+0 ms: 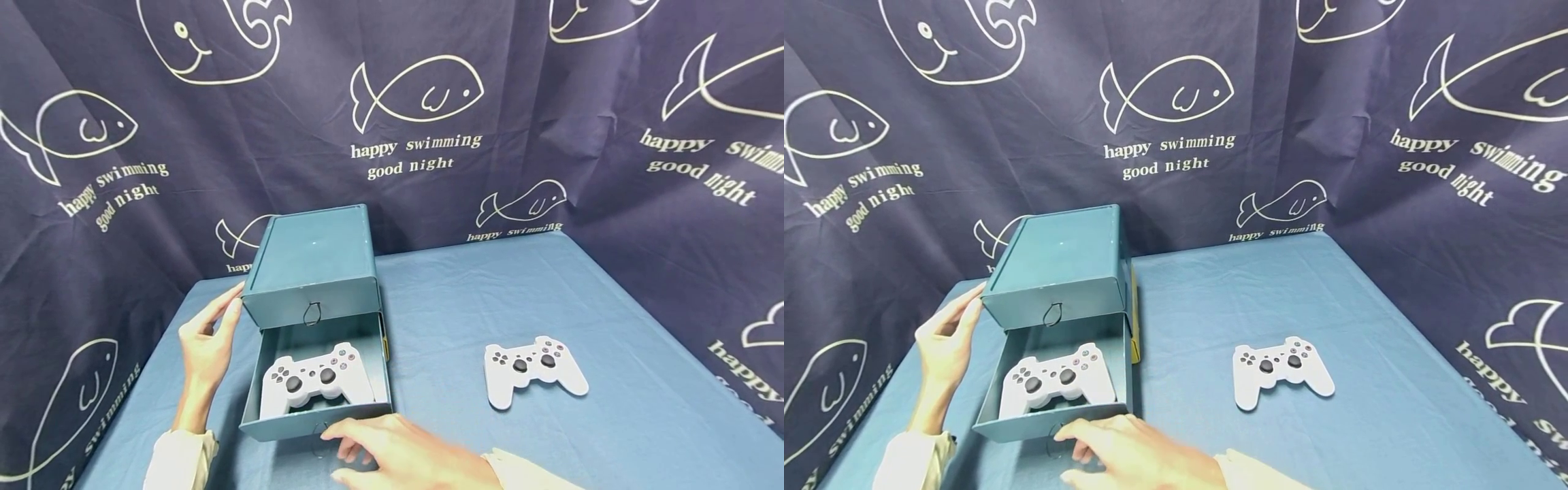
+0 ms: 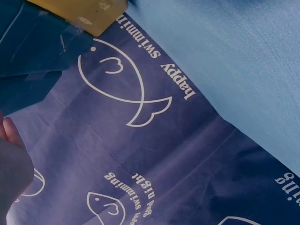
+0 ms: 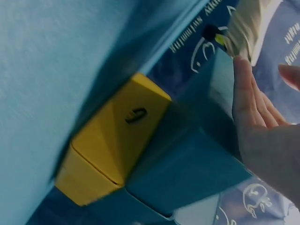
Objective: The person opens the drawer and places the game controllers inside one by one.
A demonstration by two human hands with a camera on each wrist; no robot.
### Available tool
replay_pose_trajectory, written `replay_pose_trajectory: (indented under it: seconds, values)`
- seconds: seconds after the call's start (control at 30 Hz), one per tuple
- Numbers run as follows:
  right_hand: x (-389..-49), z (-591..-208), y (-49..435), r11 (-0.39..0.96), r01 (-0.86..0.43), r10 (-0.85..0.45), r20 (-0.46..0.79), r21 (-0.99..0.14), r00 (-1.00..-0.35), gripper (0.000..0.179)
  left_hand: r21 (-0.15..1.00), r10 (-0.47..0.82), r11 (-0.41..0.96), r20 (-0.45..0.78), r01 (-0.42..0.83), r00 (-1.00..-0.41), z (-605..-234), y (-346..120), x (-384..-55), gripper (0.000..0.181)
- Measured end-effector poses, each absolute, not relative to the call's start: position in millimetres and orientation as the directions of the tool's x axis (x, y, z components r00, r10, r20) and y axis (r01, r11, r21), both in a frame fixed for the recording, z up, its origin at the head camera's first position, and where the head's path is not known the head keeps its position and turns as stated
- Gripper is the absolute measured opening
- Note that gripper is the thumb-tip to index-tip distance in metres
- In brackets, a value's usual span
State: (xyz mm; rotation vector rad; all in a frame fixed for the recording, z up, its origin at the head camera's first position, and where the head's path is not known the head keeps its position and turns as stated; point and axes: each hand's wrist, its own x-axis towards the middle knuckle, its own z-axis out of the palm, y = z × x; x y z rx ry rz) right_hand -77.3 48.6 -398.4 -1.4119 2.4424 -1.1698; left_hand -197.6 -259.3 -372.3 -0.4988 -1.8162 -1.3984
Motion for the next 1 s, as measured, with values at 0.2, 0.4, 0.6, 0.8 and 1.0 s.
replay_pose_trajectory:
  seconds: [0.2,0.4,0.6,0.8,1.0]
  values:
    - [-81,-413,39,0.235,-0.741,-0.744,0.374,-0.630,-0.554,0.038,0.626,-0.151,0.308,0.775,0.716,-0.613,-373,-259,-198,0.028]
    - [-84,-419,36,0.254,-0.802,-0.766,0.394,-0.541,-0.509,0.042,0.632,-0.147,0.316,0.769,0.708,-0.622,-372,-259,-197,0.028]
    - [-85,-420,31,0.251,-0.816,-0.778,0.393,-0.520,-0.490,0.043,0.634,-0.146,0.323,0.767,0.702,-0.625,-373,-259,-197,0.028]
    - [-85,-418,27,0.223,-0.779,-0.793,0.355,-0.586,-0.494,0.040,0.620,-0.149,0.320,0.780,0.717,-0.608,-374,-259,-198,0.028]
    - [-86,-416,24,0.219,-0.778,-0.802,0.345,-0.588,-0.487,0.035,0.613,-0.149,0.320,0.786,0.722,-0.601,-375,-259,-199,0.029]
